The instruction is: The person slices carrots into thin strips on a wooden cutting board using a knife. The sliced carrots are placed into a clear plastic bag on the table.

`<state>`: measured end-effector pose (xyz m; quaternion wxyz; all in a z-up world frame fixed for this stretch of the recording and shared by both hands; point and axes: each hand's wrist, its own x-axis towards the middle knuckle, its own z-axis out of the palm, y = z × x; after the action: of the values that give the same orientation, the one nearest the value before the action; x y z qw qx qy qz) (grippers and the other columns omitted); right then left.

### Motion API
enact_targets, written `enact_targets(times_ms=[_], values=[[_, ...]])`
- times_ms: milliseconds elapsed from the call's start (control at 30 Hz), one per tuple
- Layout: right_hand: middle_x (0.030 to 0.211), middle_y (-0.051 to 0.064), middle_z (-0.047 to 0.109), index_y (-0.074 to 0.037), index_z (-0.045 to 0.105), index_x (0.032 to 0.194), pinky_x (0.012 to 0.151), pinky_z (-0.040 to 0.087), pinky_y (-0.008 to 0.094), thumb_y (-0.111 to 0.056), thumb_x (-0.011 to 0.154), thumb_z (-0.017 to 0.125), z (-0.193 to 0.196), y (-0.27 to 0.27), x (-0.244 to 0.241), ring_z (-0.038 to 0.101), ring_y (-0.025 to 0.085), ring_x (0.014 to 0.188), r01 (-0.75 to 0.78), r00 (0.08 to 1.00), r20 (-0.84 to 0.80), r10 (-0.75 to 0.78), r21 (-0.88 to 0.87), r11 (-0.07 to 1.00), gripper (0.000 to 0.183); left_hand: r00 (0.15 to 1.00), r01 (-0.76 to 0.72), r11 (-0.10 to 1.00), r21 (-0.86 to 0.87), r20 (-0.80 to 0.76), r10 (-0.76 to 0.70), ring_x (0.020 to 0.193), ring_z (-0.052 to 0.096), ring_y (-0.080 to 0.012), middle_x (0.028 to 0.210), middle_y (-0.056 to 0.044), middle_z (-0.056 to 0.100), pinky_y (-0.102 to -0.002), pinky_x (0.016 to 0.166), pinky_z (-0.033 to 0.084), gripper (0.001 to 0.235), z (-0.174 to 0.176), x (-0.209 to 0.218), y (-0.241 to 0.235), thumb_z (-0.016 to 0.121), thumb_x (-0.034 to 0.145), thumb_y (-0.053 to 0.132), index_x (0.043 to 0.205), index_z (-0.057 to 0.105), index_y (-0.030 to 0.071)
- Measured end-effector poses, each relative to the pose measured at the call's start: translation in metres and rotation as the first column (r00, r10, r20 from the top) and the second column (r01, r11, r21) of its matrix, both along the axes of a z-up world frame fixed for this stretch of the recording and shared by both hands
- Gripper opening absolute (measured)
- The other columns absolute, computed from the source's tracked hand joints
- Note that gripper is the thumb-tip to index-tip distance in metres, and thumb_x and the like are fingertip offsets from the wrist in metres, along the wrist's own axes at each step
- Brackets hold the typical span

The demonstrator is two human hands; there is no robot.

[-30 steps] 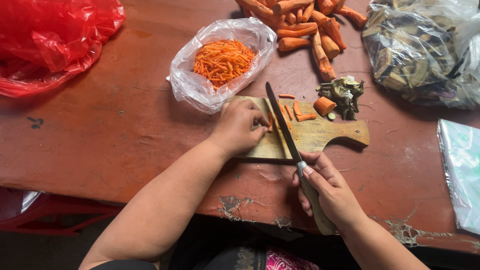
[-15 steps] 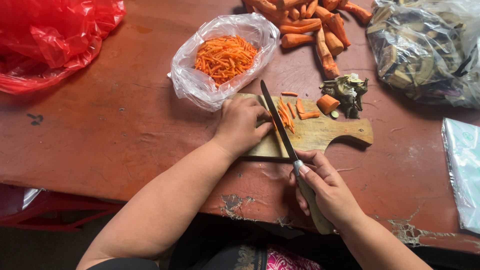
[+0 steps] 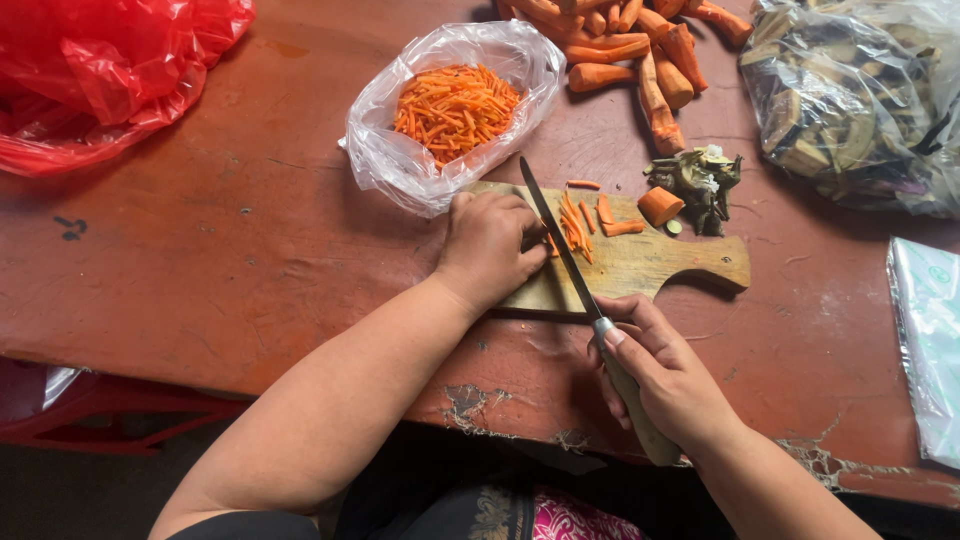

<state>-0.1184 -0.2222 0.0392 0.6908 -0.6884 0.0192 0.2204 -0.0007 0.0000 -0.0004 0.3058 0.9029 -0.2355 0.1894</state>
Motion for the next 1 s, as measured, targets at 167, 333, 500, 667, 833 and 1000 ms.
enact_targets(times_ms=[167,333,500,667,833,1000], values=[[0.087,0.009,0.061,-0.011,0.049,0.137,0.038,0.047,0.028,-0.017,0.102,0.044,-0.002,0.002,0.003,0.053,0.014,0.047,-0.006,1.000,-0.012,0.006,-0.008,1.000,0.036,1.000,0.006,1.000,-0.013,0.024,-0.006,0.100,0.064,-0.0231,0.092,-0.002,0.073,-0.043,0.093,0.038,0.019,0.000,0.000,-0.001,0.080,0.073,0.029,0.083,0.077,0.014],[0.086,0.009,0.061,-0.011,0.048,0.136,0.037,0.046,0.028,-0.018,0.102,0.044,-0.004,0.000,0.004,0.053,0.014,0.046,-0.020,1.000,-0.007,0.020,0.002,1.000,0.035,1.000,0.014,1.000,-0.014,-0.013,-0.014,0.097,0.065,-0.0228,0.092,-0.001,0.073,-0.043,0.093,0.037,0.018,-0.004,0.000,-0.002,0.080,0.075,0.030,0.083,0.078,0.014],[0.082,0.009,0.060,-0.013,0.047,0.133,0.037,0.044,0.028,-0.019,0.103,0.044,-0.013,0.002,0.008,0.052,0.015,0.045,0.013,0.997,-0.079,-0.014,-0.011,1.000,0.031,1.000,0.009,0.999,-0.032,-0.006,-0.009,0.098,0.065,-0.0219,0.093,-0.001,0.073,-0.044,0.094,0.037,0.014,-0.009,0.002,-0.004,0.079,0.074,0.029,0.079,0.078,0.015],[0.084,0.010,0.059,-0.012,0.047,0.132,0.040,0.046,0.027,-0.018,0.103,0.045,-0.023,0.002,0.009,0.053,0.015,0.049,0.068,0.995,-0.079,-0.058,0.142,0.988,0.030,0.999,-0.014,0.999,-0.030,-0.046,0.012,0.098,0.066,-0.0216,0.092,0.000,0.072,-0.045,0.093,0.037,0.011,-0.007,0.001,-0.005,0.079,0.075,0.029,0.075,0.078,0.018],[0.085,0.011,0.059,-0.010,0.047,0.132,0.038,0.045,0.026,-0.017,0.103,0.045,-0.021,-0.012,-0.007,0.053,0.014,0.048,0.093,0.992,-0.106,-0.069,0.251,0.963,0.031,1.000,-0.006,1.000,-0.014,-0.029,0.006,0.098,0.065,-0.0235,0.091,-0.002,0.069,-0.047,0.093,0.035,0.011,-0.004,-0.003,-0.007,0.079,0.076,0.030,0.078,0.077,0.019],[0.087,0.011,0.060,-0.009,0.047,0.133,0.038,0.045,0.025,-0.016,0.102,0.045,-0.017,-0.024,-0.011,0.053,0.013,0.048,0.114,0.992,-0.072,-0.099,0.251,0.961,0.032,0.999,0.032,0.999,0.012,0.022,-0.032,0.098,0.064,-0.0277,0.091,-0.006,0.069,-0.049,0.089,0.037,0.017,0.007,0.003,-0.006,0.080,0.075,0.031,0.081,0.074,0.016]])
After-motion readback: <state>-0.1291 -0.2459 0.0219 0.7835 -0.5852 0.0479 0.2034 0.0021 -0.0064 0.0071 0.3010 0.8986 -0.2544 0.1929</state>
